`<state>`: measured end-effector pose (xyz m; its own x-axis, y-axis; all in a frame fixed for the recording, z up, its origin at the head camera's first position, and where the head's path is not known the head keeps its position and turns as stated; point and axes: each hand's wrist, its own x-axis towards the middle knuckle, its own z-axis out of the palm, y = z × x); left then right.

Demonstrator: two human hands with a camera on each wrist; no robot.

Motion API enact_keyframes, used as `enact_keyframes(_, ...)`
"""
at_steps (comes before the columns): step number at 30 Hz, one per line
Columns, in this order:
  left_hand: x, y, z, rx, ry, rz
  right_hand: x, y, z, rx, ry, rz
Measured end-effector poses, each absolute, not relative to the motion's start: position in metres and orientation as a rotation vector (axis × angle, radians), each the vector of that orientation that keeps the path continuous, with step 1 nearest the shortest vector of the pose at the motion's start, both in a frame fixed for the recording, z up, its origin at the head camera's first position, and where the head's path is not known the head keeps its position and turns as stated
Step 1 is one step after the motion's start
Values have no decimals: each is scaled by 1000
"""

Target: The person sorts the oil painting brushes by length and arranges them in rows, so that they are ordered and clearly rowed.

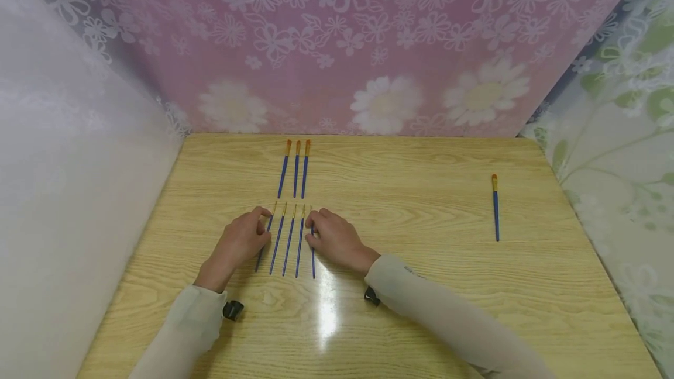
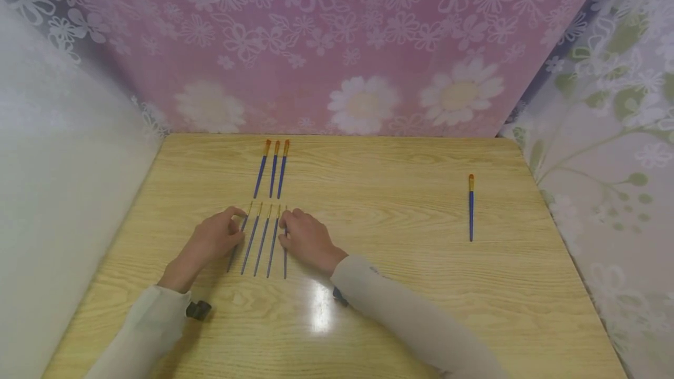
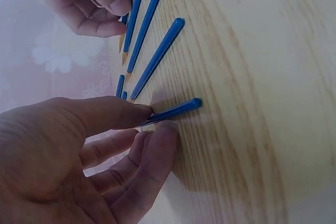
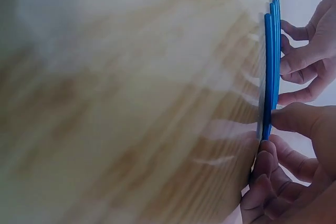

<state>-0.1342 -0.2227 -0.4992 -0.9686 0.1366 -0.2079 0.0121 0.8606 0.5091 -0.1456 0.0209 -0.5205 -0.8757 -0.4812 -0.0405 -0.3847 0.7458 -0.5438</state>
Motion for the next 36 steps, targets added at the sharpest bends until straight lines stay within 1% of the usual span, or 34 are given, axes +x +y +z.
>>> enact_keyframes(22, -132, -221, -498, 122, 2795, 758, -143, 24, -516, -656, 2773, -865)
enact_keyframes(29, -133, -221, -500, 122, 2797, 766, -149, 44, -514, -592, 2771, -928)
enact_keyframes(36, -135, -221, -504, 119, 2790, 748, -166, 82, -501, -499, 2772, -1005)
